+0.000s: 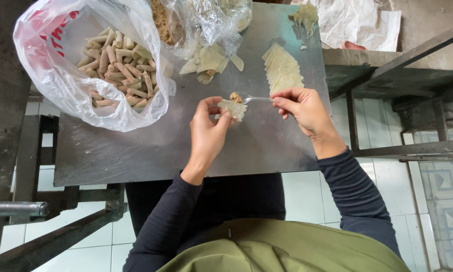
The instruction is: The person sits at a metal table and rolls triangular pastry wrappers into tight cylinders by hand, placing each finished roll into a large plastic bag that already holds many similar rolls. They repeat the rolling cycle continuously, occasionally reaching into the bag to deposit a new roll.
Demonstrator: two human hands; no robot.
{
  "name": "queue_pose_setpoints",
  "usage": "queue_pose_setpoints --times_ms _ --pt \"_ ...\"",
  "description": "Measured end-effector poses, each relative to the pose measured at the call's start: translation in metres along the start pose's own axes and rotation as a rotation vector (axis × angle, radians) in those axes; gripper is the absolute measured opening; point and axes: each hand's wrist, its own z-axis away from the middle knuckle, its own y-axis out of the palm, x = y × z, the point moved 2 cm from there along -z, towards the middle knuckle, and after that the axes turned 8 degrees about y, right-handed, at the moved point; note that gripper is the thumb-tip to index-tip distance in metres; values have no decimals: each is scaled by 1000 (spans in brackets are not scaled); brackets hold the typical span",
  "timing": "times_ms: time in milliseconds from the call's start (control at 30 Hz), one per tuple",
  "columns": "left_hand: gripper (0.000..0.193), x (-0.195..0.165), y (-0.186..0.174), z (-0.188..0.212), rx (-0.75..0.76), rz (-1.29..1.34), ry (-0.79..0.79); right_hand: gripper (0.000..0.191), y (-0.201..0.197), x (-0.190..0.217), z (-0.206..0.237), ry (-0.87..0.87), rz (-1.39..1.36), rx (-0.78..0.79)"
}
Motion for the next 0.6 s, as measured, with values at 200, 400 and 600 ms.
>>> queue_pose_setpoints --times_ms 200,400,600 --pt "33 -10 14 -10 4 -112 143 13 -20 19 10 -82 -44 -42" --pt "32 -10 18 -15 -48 -52 93 13 -35 30 25 -104 -60 -90" --pt "26 -4 -8 14 -108 -487 119 11 -31 21 25 -97 -26 -62"
